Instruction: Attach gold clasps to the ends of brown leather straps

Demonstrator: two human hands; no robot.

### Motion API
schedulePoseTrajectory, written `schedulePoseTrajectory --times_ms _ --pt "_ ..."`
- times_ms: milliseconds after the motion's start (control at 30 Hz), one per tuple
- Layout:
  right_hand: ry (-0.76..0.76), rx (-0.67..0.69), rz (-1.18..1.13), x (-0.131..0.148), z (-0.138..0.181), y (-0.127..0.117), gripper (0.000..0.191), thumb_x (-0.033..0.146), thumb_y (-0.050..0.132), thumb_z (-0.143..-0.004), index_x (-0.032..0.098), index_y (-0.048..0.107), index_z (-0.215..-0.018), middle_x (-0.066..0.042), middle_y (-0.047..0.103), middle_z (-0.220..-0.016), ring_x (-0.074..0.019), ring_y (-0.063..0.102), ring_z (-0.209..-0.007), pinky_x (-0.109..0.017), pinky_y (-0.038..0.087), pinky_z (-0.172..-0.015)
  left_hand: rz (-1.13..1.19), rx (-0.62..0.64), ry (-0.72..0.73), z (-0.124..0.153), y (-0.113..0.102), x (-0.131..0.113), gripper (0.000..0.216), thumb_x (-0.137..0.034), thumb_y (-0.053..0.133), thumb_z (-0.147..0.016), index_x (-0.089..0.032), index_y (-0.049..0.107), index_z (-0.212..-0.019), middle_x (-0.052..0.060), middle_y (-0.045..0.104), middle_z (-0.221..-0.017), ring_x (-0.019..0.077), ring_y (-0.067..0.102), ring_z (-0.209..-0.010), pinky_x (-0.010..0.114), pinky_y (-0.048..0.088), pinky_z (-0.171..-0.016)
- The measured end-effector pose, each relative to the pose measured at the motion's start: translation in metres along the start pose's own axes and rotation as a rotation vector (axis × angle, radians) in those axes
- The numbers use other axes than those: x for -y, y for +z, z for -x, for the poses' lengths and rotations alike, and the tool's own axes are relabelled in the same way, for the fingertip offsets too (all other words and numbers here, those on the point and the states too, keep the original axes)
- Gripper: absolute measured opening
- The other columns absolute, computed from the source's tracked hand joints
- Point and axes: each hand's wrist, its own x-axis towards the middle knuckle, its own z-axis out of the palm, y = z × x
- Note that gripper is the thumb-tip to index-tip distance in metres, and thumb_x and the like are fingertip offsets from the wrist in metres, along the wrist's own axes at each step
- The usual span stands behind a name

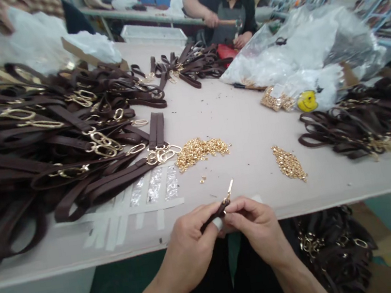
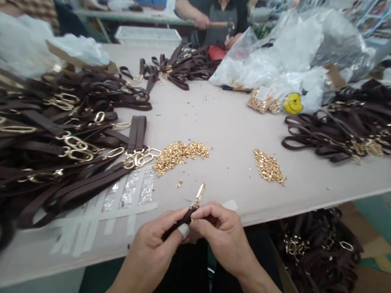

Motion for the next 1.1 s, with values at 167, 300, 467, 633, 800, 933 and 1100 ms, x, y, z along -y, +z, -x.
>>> schedulePoseTrajectory --times_ms 167,300,467,633,800,933,1100 --pt "0.017 -0.056 -0.187 -0.003 -0.001 0.002 0.025 0.027 0.080 -0.074 0.019 0.056 -0.076 0.002 0.067 -0.070 -0.0135 0.065 -0.059 -0.026 0.055 -0.057 -0.154 -0.004 0.053 0.003 0.006 0.010 0.037 -0.020 0.050 -0.093 -0.030 0.065 -0.125 -0.001 0.073 -0.102 0.0168 0.067 -0.091 0.025 0.052 -0.085" --pt "0.006 -0.062 -0.151 -0.002 0.000 -0.002 0.024 0.026 0.078 -0.074 0.020 0.055 -0.078 0.003 0.067 -0.073 -0.0130 0.064 -0.060 -0.026 0.054 -0.057 -0.142 0.006 0.034 0.002 0.017 0.017 0.037 -0.026 0.049 -0.094 -0.027 0.063 -0.128 0.002 0.072 -0.106 0.0184 0.068 -0.090 0.028 0.054 -0.087" --pt "-0.172 -0.233 0.468 0.013 0.002 -0.052 0.015 0.030 0.066 -0.084 0.020 0.064 -0.095 0.000 0.068 -0.083 -0.0148 0.063 -0.075 -0.027 0.051 -0.070 0.102 0.068 -0.198 -0.007 0.023 0.010 0.042 -0.038 0.046 -0.093 -0.024 0.057 -0.132 0.004 0.064 -0.108 0.0163 0.066 -0.075 0.026 0.057 -0.067" --pt "-0.302 -0.730 1.150 0.030 0.005 -0.148 0.020 0.033 0.059 -0.088 0.021 0.064 -0.103 -0.005 0.070 -0.092 -0.0196 0.063 -0.080 -0.032 0.047 -0.075 0.028 0.072 -0.259 -0.011 0.013 0.007 0.036 -0.046 0.044 -0.095 -0.021 0.067 -0.108 0.000 0.059 -0.078 0.0148 0.056 -0.068 0.024 0.047 -0.065" --pt "-0.346 -0.684 1.538 0.031 0.002 -0.191 0.018 0.030 0.052 -0.091 0.020 0.063 -0.103 -0.006 0.070 -0.090 -0.0222 0.063 -0.082 -0.033 0.044 -0.076 0.139 0.064 -0.310 -0.011 0.011 0.014 0.040 -0.048 0.043 -0.094 -0.018 0.069 -0.099 0.000 0.061 -0.074 0.0169 0.055 -0.071 0.027 0.043 -0.067" --pt "-0.358 -0.588 1.723 0.031 -0.003 -0.191 0.018 0.023 0.048 -0.092 0.019 0.062 -0.104 -0.007 0.069 -0.087 -0.0224 0.063 -0.080 -0.031 0.042 -0.074 0.248 -0.002 -0.397 -0.013 0.017 0.008 0.041 -0.043 0.057 -0.086 -0.018 0.064 -0.119 0.000 0.064 -0.076 0.0163 0.057 -0.070 0.027 0.044 -0.070" --pt "-0.256 -0.538 1.814 0.039 -0.010 -0.189 0.018 0.020 0.049 -0.091 0.018 0.060 -0.105 -0.006 0.069 -0.081 -0.0217 0.063 -0.075 -0.030 0.040 -0.068 0.438 -0.025 -0.440 -0.018 0.024 -0.003 0.035 -0.033 0.075 -0.069 -0.017 0.070 -0.100 0.002 0.067 -0.084 0.0149 0.058 -0.070 0.024 0.049 -0.064"
